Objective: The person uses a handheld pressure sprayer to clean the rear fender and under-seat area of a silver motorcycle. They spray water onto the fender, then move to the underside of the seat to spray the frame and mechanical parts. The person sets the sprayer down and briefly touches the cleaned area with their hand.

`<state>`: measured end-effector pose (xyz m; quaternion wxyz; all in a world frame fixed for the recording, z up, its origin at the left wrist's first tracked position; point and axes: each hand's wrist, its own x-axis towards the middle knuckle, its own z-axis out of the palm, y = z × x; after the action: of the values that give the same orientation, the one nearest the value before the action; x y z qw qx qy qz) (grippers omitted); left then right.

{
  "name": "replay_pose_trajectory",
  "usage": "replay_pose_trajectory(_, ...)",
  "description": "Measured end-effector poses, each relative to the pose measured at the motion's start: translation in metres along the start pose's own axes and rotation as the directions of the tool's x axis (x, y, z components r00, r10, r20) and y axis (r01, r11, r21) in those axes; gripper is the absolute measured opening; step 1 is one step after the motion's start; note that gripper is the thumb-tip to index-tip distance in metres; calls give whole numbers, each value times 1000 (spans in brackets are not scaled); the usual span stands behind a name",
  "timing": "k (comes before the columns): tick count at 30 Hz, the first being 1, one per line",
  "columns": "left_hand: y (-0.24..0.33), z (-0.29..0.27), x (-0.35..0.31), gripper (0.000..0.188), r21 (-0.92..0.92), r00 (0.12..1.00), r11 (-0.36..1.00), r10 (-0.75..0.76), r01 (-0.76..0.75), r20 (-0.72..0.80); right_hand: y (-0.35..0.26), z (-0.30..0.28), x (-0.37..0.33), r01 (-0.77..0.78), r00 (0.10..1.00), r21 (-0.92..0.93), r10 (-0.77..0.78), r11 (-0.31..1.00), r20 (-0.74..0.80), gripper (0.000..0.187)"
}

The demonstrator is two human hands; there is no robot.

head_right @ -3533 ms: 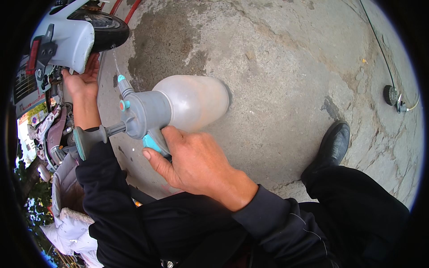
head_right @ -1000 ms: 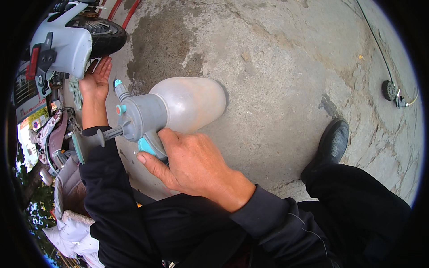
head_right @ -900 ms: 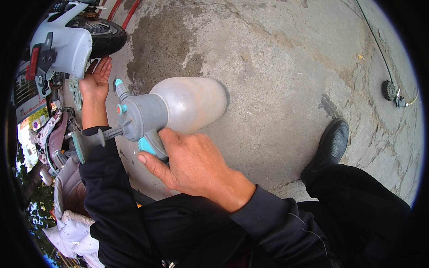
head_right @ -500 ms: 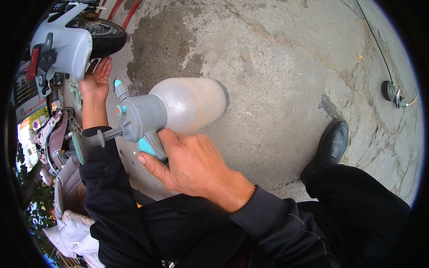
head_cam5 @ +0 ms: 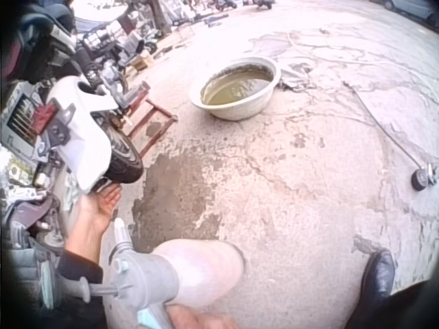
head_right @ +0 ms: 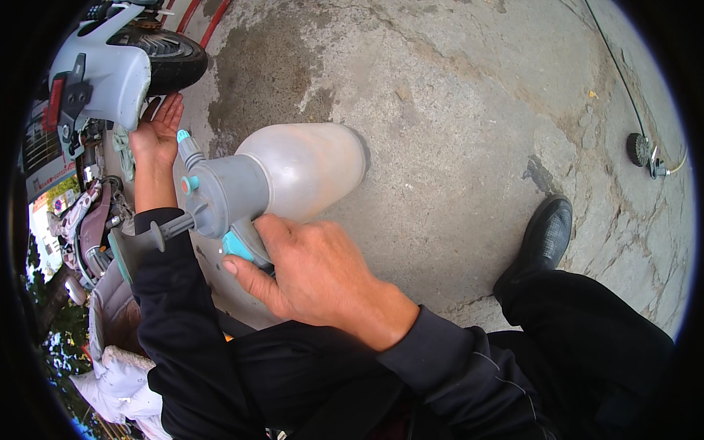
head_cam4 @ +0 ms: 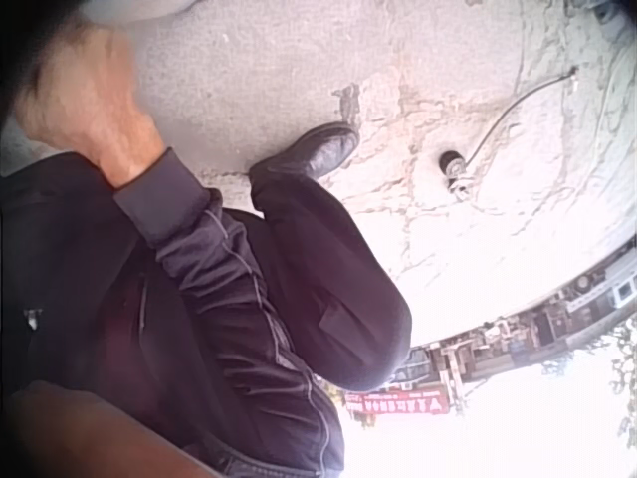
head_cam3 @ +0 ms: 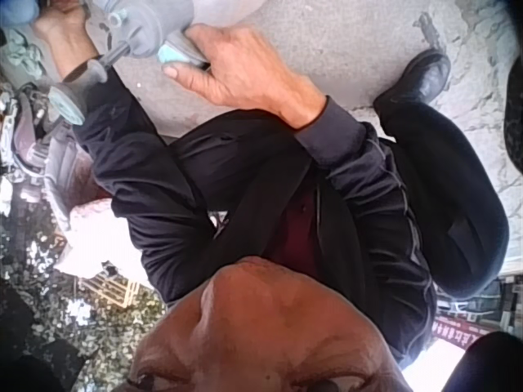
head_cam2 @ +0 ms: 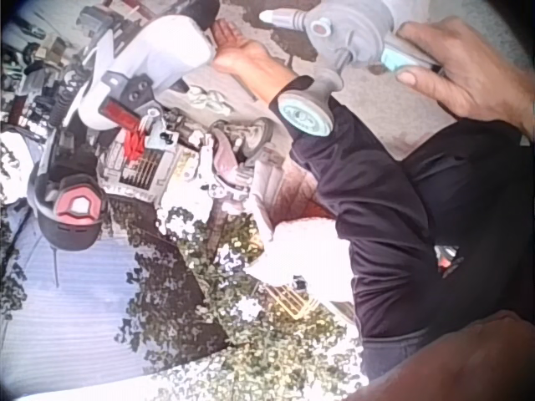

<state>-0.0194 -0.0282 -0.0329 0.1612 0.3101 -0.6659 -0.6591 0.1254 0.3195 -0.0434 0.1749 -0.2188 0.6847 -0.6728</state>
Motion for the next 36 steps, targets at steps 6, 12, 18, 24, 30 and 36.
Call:
replay_pose_trajectory(6, -2, -3, 6, 67, -16, 1000, 1000, -9, 8, -30, 0, 4, 1, 46, 999, 47, -45, 998, -19, 49)
replay_pose_trajectory(12, -2, -3, 4, 69, -5, 1000, 1000, -1, 1, 2, 1, 3, 1, 43, 999, 57, -42, 997, -20, 50)
replay_pose_trajectory(18, -1, 2, -1, 69, 17, 1000, 1000, 3, -3, 11, 2, 1, 1, -13, 1000, 31, 13, 999, 2, 52)
replay_pose_trajectory(24, -1, 1, -1, 70, 13, 1000, 1000, -7, 7, 8, 3, 1, 2, -23, 1000, 17, 23, 1000, 16, 54)
replay_pose_trajectory(30, 0, 2, -1, 69, 17, 1000, 1000, -9, 9, 5, 3, 1, 3, -30, 999, 15, 30, 999, 21, 53)
replay_pose_trajectory(36, 0, 3, -3, 69, 21, 1000, 1000, -3, 3, -3, 3, 1, 3, -33, 999, 12, 33, 999, 13, 53)
